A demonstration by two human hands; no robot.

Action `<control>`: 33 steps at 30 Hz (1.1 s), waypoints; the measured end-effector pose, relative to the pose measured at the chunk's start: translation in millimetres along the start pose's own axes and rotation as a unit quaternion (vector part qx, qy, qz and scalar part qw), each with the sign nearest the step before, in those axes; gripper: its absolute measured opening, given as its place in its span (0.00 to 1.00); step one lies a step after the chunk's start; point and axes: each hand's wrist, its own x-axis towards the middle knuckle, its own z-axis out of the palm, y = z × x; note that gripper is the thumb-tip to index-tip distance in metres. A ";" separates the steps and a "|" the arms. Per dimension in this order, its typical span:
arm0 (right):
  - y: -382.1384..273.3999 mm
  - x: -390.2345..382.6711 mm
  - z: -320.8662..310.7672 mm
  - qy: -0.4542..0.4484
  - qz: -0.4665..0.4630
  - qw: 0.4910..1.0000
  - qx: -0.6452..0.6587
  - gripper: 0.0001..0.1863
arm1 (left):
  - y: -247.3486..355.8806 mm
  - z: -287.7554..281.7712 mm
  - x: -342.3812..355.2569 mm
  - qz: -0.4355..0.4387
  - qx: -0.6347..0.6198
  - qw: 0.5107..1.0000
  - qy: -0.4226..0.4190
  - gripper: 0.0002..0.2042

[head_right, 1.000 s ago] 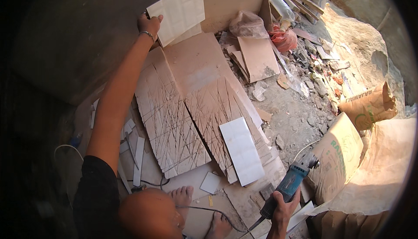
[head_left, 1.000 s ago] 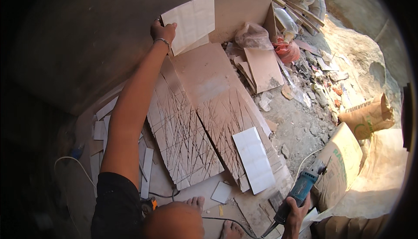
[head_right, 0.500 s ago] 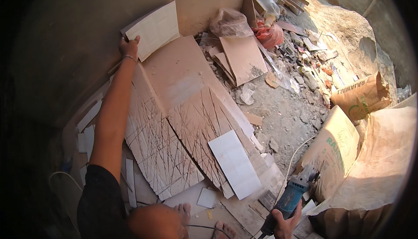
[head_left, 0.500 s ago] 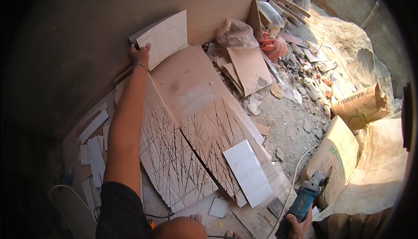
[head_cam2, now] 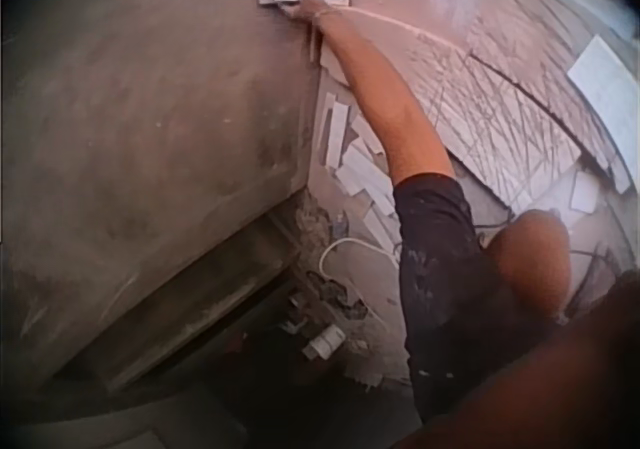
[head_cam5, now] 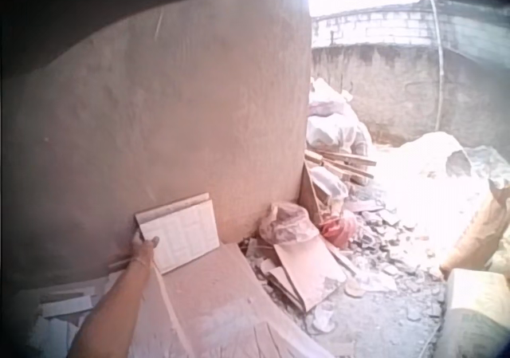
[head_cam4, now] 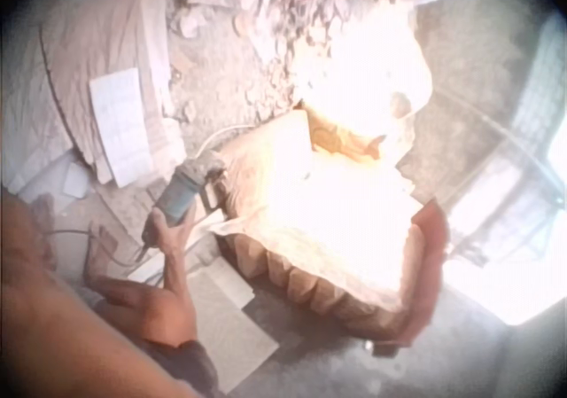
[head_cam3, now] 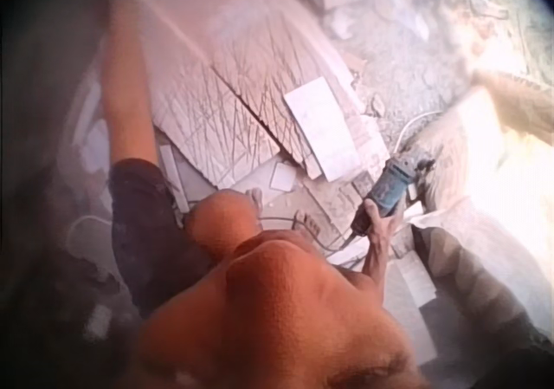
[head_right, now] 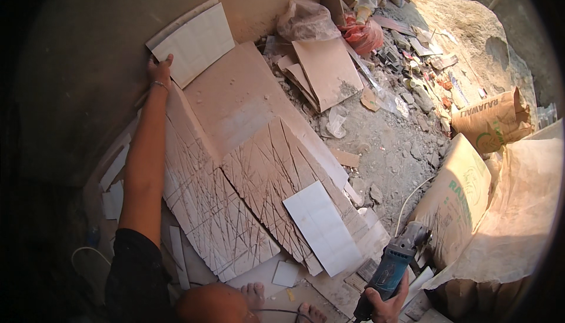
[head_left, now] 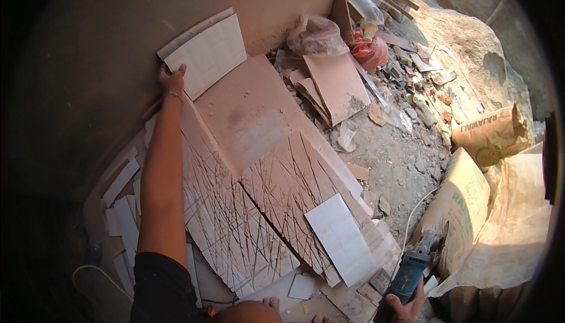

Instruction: The person uses an angle grinder to cut and shape white ceramic tiles. They position the tiles on a cardboard-covered floor, cut along marked lines, and grind the edges to smooth them. The person handles multiple tiles one at a time, adjusting their position as needed.

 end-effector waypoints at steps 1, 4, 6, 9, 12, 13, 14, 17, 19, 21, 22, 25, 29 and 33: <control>-2.2 -1.9 -0.5 -0.002 0.014 1.000 0.007 0.54 | 1.6 1.2 -5.8 -0.012 0.006 1.000 -0.002 0.24; -9.5 -4.0 -3.2 0.001 0.017 1.000 -0.009 0.53 | 25.6 5.4 -29.7 -0.035 0.208 0.977 -0.028 0.23; -8.7 -4.4 -2.4 0.007 -0.026 0.998 -0.063 0.53 | 50.4 4.7 -34.4 -0.059 0.372 0.926 -0.035 0.24; 5.1 -4.6 3.4 -0.029 -0.026 0.999 -0.030 0.53 | 45.6 -14.2 -10.6 -0.031 0.506 0.861 0.039 0.27; -39.2 -7.1 29.5 -0.039 0.086 0.980 0.177 0.49 | 65.7 -2.7 -1.2 -0.103 0.510 0.848 0.104 0.27; -40.8 -7.4 27.6 -0.034 0.063 0.980 0.184 0.47 | 73.2 20.0 -20.4 -0.157 0.491 0.851 0.106 0.27; -41.5 -4.7 24.1 -0.039 0.041 0.981 0.184 0.46 | 77.7 37.6 -49.7 -0.081 0.470 0.877 0.060 0.27; -56.1 -4.0 15.3 -0.050 0.056 0.979 0.189 0.40 | 120.1 57.1 -184.1 0.064 0.357 0.915 -0.177 0.27; -60.0 -1.8 9.0 -0.064 0.038 0.976 0.206 0.35 | 183.6 47.1 -295.0 0.035 0.365 0.853 -0.372 0.28; -57.3 -2.4 -8.5 -0.069 0.012 0.969 0.239 0.35 | 226.8 37.8 -398.9 0.070 0.343 0.789 -0.505 0.36; -56.1 -5.7 -15.2 -0.046 -0.001 0.970 0.239 0.34 | 241.2 32.6 -447.0 0.129 0.309 0.763 -0.553 0.41; -35.9 -7.5 -29.0 -0.045 -0.034 0.968 0.245 0.33 | 264.0 26.4 -541.0 0.292 0.226 0.617 -0.695 0.47; -20.0 -14.3 -35.4 -0.047 -0.034 0.968 0.244 0.35 | 258.6 43.0 -579.3 0.343 0.257 0.472 -0.770 0.51; -6.4 -21.3 -47.0 -0.043 -0.059 0.966 0.249 0.39 | 259.8 40.7 -574.2 0.348 0.236 0.458 -0.783 0.47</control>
